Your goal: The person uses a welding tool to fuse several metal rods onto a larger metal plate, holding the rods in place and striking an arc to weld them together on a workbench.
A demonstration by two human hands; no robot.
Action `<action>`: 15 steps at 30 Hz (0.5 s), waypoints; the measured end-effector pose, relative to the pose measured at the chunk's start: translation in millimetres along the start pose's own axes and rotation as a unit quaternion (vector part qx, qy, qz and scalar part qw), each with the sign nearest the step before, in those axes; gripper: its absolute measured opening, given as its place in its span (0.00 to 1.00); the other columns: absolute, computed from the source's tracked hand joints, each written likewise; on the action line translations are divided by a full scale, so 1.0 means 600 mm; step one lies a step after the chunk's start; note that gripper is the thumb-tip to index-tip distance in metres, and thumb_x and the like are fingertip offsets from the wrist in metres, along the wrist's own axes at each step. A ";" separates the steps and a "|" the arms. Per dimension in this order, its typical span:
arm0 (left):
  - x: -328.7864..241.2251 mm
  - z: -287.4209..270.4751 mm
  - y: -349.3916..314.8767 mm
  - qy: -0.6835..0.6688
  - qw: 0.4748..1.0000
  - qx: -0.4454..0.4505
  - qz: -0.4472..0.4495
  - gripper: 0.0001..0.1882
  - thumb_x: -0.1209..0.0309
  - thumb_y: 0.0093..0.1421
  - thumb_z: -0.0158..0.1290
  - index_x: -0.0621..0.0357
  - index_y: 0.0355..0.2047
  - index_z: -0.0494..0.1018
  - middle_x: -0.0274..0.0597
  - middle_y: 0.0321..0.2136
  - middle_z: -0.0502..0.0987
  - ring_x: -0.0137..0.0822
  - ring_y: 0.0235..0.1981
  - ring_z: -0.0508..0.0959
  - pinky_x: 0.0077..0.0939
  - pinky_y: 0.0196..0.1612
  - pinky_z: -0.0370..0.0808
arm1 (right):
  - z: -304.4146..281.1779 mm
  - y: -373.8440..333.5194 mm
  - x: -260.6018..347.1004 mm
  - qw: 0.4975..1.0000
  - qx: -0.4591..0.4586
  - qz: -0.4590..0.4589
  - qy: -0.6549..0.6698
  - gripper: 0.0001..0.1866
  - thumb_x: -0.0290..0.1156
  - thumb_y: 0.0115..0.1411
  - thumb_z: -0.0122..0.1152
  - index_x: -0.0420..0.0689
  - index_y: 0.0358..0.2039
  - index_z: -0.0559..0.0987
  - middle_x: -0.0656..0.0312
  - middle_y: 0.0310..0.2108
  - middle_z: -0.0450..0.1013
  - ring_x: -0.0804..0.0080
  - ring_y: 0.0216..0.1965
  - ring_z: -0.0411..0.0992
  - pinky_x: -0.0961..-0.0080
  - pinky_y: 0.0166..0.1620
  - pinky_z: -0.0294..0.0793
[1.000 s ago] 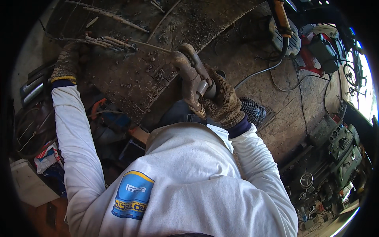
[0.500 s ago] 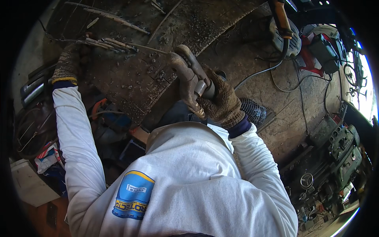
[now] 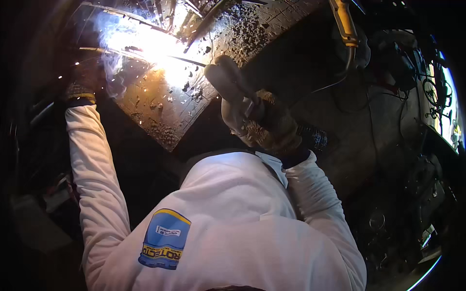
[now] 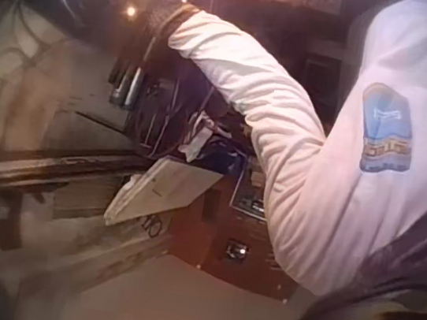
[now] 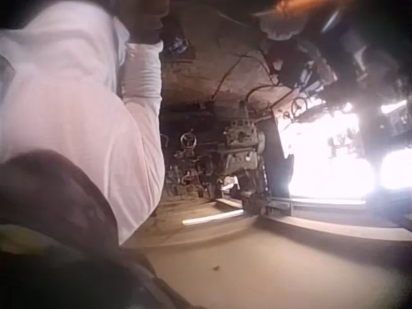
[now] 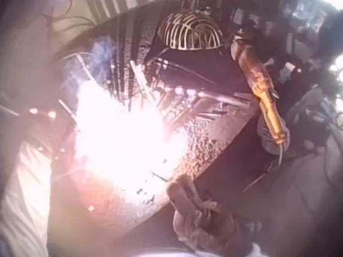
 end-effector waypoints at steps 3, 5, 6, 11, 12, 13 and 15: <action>-0.005 0.005 0.005 0.004 1.000 0.006 0.005 0.18 0.52 0.62 0.53 0.46 0.45 0.79 0.26 0.26 0.74 0.22 0.22 0.70 0.19 0.23 0.67 | 0.059 0.010 -0.001 0.934 0.107 0.056 0.335 0.22 0.42 0.62 0.56 0.43 0.52 0.70 0.56 0.47 0.69 0.69 0.41 0.72 0.72 0.41 0.74; -0.002 0.006 0.000 0.007 1.000 0.006 0.007 0.18 0.52 0.62 0.53 0.46 0.45 0.79 0.26 0.26 0.74 0.22 0.22 0.70 0.19 0.24 0.68 | 0.066 -0.001 0.033 0.963 0.128 -0.045 0.233 0.28 0.38 0.62 0.56 0.44 0.61 0.63 0.56 0.60 0.61 0.71 0.51 0.69 0.74 0.51 0.71; -0.003 0.006 0.006 0.006 1.000 0.007 0.007 0.18 0.52 0.62 0.53 0.46 0.45 0.79 0.26 0.26 0.74 0.22 0.22 0.70 0.19 0.24 0.68 | 0.070 -0.008 0.050 0.970 0.129 -0.097 0.184 0.32 0.36 0.62 0.56 0.45 0.65 0.60 0.55 0.66 0.57 0.72 0.55 0.68 0.74 0.56 0.70; 0.003 -0.006 -0.005 0.015 1.000 0.005 0.006 0.18 0.52 0.62 0.53 0.46 0.45 0.79 0.26 0.27 0.74 0.22 0.23 0.71 0.20 0.24 0.68 | -0.005 -0.026 0.012 0.921 0.121 -0.192 -0.316 0.32 0.42 0.60 0.59 0.41 0.61 0.64 0.53 0.46 0.72 0.63 0.47 0.73 0.66 0.49 0.74; 0.003 -0.007 -0.003 0.017 1.000 0.007 0.006 0.18 0.51 0.62 0.53 0.46 0.45 0.79 0.26 0.27 0.75 0.23 0.23 0.71 0.20 0.25 0.68 | -0.019 -0.043 0.031 0.830 -0.010 -0.278 -0.483 0.34 0.43 0.58 0.60 0.40 0.61 0.64 0.53 0.45 0.72 0.61 0.45 0.73 0.65 0.47 0.75; 0.002 -0.008 0.002 0.018 1.000 0.009 0.008 0.18 0.51 0.62 0.53 0.46 0.45 0.79 0.26 0.27 0.75 0.23 0.23 0.71 0.20 0.25 0.69 | -0.034 -0.066 0.048 0.702 -0.166 -0.309 -0.620 0.36 0.45 0.57 0.62 0.39 0.60 0.64 0.52 0.44 0.72 0.58 0.44 0.74 0.64 0.45 0.75; 0.002 -0.014 0.004 0.017 1.000 0.010 0.008 0.18 0.51 0.62 0.53 0.46 0.45 0.79 0.26 0.27 0.75 0.23 0.23 0.71 0.20 0.25 0.69 | -0.031 -0.065 0.055 0.755 -0.169 -0.307 -0.554 0.30 0.36 0.59 0.64 0.37 0.57 0.66 0.55 0.49 0.72 0.67 0.50 0.71 0.70 0.52 0.71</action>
Point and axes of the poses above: each hand's wrist, its own y-axis towards the middle knuckle, its own z-axis out of the palm, x = y × z, the point moved 8 cm from there along y, towards the middle knuckle
